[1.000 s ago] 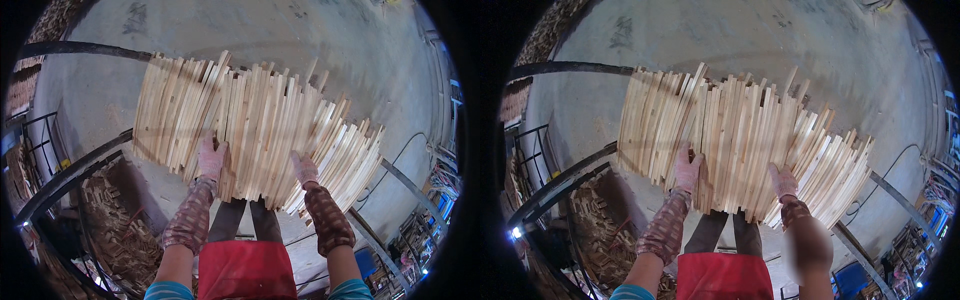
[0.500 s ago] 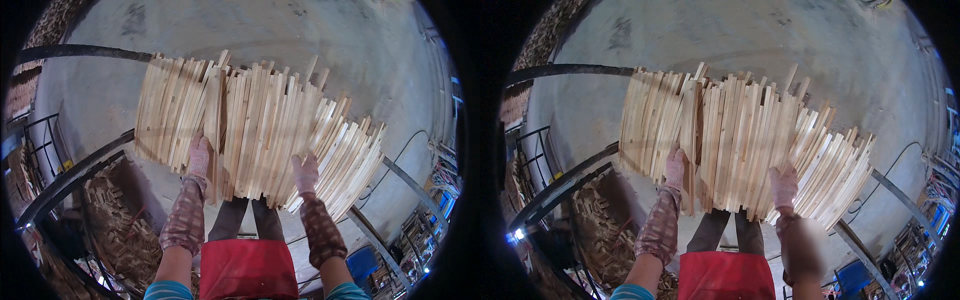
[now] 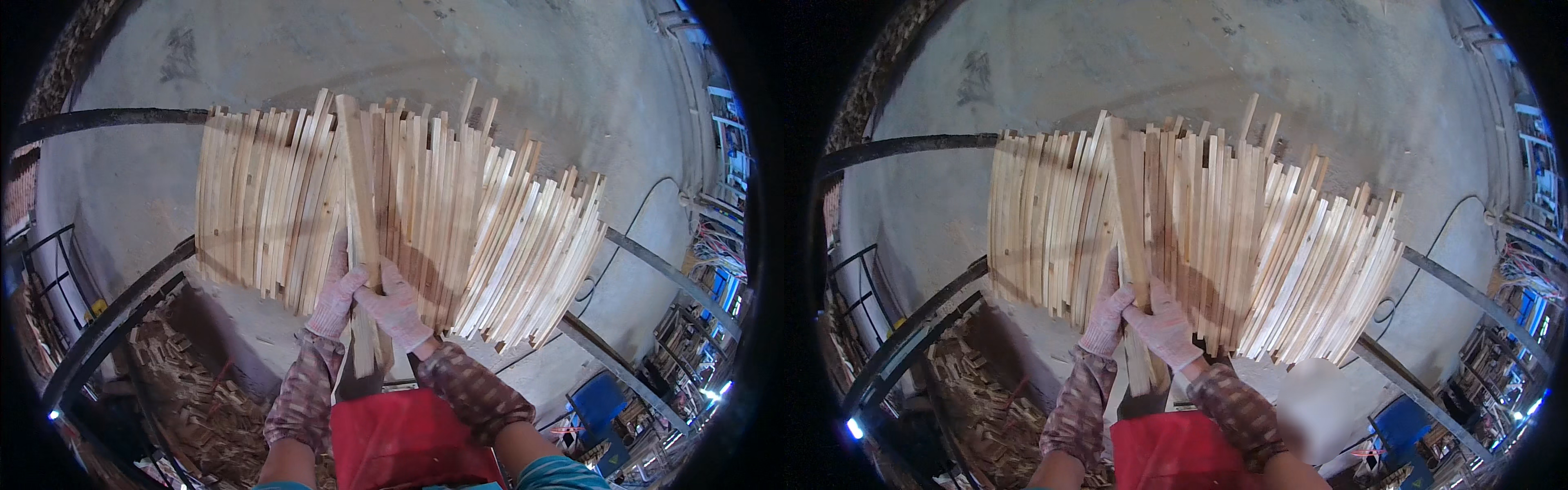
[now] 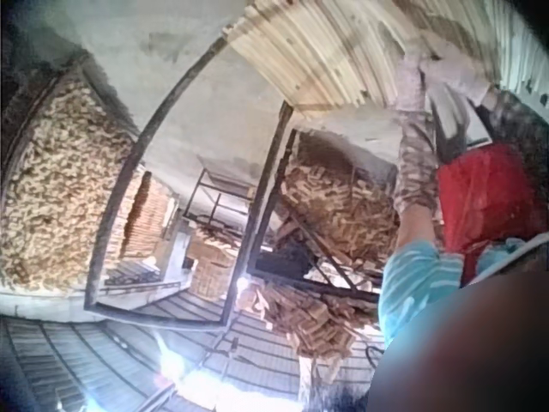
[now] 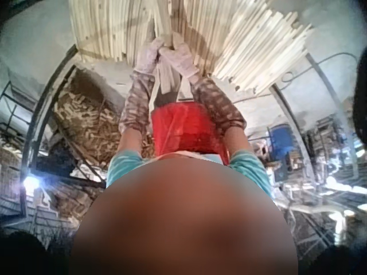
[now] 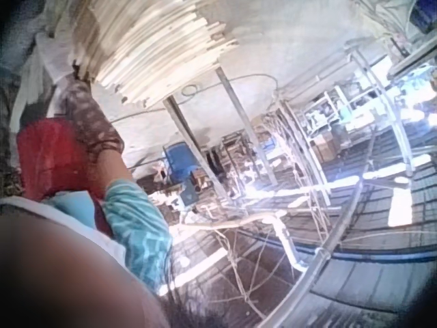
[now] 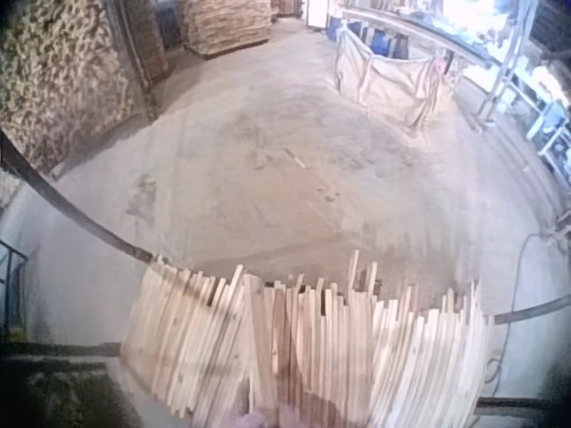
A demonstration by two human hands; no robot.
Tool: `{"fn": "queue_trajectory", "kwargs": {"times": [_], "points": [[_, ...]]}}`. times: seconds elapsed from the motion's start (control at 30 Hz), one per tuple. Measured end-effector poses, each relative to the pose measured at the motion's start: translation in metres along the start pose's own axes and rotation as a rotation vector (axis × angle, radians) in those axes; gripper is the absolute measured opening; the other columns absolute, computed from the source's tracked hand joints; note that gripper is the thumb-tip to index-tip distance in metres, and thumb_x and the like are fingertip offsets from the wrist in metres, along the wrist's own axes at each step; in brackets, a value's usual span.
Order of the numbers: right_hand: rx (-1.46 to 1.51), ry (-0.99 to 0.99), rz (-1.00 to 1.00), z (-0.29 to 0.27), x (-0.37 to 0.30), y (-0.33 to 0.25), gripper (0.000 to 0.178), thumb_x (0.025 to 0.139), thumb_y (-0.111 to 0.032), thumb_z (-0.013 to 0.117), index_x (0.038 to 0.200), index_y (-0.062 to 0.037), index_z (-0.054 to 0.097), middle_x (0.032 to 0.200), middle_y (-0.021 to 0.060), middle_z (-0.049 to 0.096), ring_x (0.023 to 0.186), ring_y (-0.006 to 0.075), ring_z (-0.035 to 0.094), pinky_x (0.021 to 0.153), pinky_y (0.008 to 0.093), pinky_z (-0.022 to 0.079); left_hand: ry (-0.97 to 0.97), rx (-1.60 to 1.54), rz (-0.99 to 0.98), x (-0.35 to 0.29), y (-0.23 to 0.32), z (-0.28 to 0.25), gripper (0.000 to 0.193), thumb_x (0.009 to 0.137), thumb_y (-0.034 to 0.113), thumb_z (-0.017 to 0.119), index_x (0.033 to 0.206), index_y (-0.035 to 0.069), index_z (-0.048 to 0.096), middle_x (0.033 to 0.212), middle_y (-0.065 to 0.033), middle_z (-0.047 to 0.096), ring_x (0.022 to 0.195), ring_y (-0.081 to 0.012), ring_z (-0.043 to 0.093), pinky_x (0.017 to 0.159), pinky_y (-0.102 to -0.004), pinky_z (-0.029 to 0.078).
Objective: The person picks up stacks of thin wooden planks from a workbench and carries them to a metal rack. They place the planks onto the rack, aligning them with other pieces. The person repeats this process, moving from the bench to the rack multiple times to organize the wood.
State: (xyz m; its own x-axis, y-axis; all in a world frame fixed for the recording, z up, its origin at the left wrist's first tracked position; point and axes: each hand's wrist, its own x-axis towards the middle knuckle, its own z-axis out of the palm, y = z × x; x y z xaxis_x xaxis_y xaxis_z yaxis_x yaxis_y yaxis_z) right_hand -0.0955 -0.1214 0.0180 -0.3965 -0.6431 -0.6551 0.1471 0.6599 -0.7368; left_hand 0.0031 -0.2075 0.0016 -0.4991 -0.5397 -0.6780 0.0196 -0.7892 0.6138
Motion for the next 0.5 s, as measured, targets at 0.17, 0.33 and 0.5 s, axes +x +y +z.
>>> {"fn": "queue_trajectory", "kwargs": {"times": [0.17,0.33,0.5], "points": [[0.432,0.055,0.094,-0.051,-0.012,0.02,0.055,0.084,-0.013,0.074,0.133,-0.0012,0.051,0.11,0.0031,0.062,0.094,0.0153,0.061,0.079,0.0295,0.053,0.024,-0.063,-0.021,0.007,-0.004,0.0,0.09,0.086,0.012,0.07,0.158,0.006,0.017,0.142,-0.0155,0.047,0.122,-0.0246,0.054,0.1,-0.0379,0.048],[-0.177,0.496,0.037,-0.137,-0.002,0.08,0.055,0.081,-0.021,0.081,0.123,-0.004,0.05,0.102,0.0105,0.065,0.086,0.0215,0.065,0.073,0.0343,0.055,0.193,0.192,0.007,0.027,0.007,-0.047,0.077,0.089,0.0,0.059,0.156,0.007,0.024,0.122,-0.0129,0.059,0.097,-0.0207,0.063,0.082,-0.0336,0.055],[-0.527,0.658,0.115,-0.176,0.031,0.145,0.055,0.083,-0.036,0.079,0.122,-0.0095,0.051,0.091,0.0162,0.07,0.082,0.0388,0.068,0.073,0.0467,0.054,0.338,0.684,0.246,0.061,-0.051,-0.12,0.069,0.092,0.007,0.061,0.154,0.001,0.03,0.137,-0.0182,0.054,0.122,-0.0277,0.055,0.1,-0.0332,0.046]]}}
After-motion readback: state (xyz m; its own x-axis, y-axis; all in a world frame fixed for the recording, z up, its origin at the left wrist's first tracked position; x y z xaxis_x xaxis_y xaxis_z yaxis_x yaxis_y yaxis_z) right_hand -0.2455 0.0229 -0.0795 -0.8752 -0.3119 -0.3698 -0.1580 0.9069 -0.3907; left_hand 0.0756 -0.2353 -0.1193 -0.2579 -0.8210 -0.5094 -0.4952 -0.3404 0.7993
